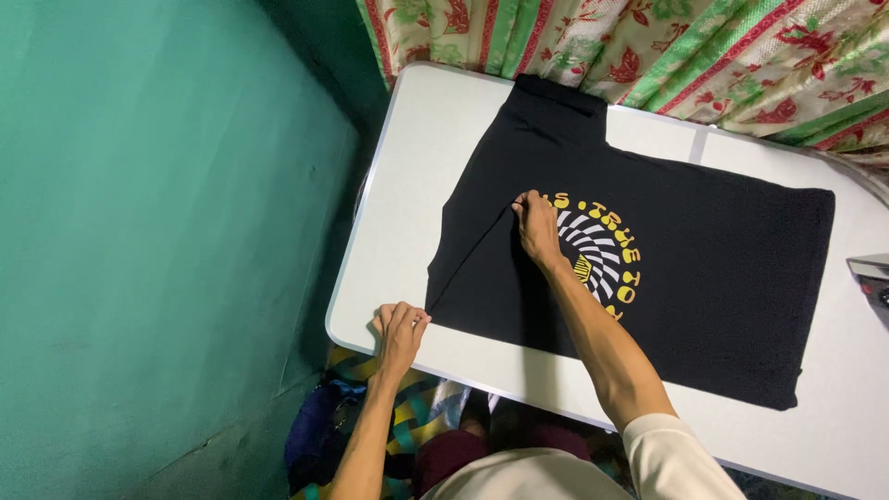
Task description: The recorder is ironing a black t-shirt on a white folding table.
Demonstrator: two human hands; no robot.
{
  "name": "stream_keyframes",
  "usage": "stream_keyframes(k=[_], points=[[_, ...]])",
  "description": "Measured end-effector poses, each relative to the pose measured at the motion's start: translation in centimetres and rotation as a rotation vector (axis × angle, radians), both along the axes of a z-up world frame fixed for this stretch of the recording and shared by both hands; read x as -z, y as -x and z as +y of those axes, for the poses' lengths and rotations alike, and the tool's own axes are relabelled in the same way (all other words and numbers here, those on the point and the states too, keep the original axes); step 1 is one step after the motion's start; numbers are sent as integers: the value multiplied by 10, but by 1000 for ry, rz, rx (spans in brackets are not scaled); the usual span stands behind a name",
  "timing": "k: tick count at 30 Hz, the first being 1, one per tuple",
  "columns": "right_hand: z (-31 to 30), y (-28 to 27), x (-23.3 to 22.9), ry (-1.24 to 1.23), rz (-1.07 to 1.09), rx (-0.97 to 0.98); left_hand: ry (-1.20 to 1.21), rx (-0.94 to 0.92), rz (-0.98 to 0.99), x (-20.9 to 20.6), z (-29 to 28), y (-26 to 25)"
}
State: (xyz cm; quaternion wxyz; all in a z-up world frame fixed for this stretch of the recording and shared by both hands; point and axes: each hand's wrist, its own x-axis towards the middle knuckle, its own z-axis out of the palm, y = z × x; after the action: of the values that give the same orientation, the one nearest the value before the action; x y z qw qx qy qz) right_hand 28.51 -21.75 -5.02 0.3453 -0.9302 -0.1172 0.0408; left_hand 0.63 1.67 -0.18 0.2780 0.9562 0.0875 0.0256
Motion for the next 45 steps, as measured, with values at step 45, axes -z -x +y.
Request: stream_keyframes(k=[45], points=[[-42,72,-10,494,-171,-230,-303,316,218,-15,-79,-57]])
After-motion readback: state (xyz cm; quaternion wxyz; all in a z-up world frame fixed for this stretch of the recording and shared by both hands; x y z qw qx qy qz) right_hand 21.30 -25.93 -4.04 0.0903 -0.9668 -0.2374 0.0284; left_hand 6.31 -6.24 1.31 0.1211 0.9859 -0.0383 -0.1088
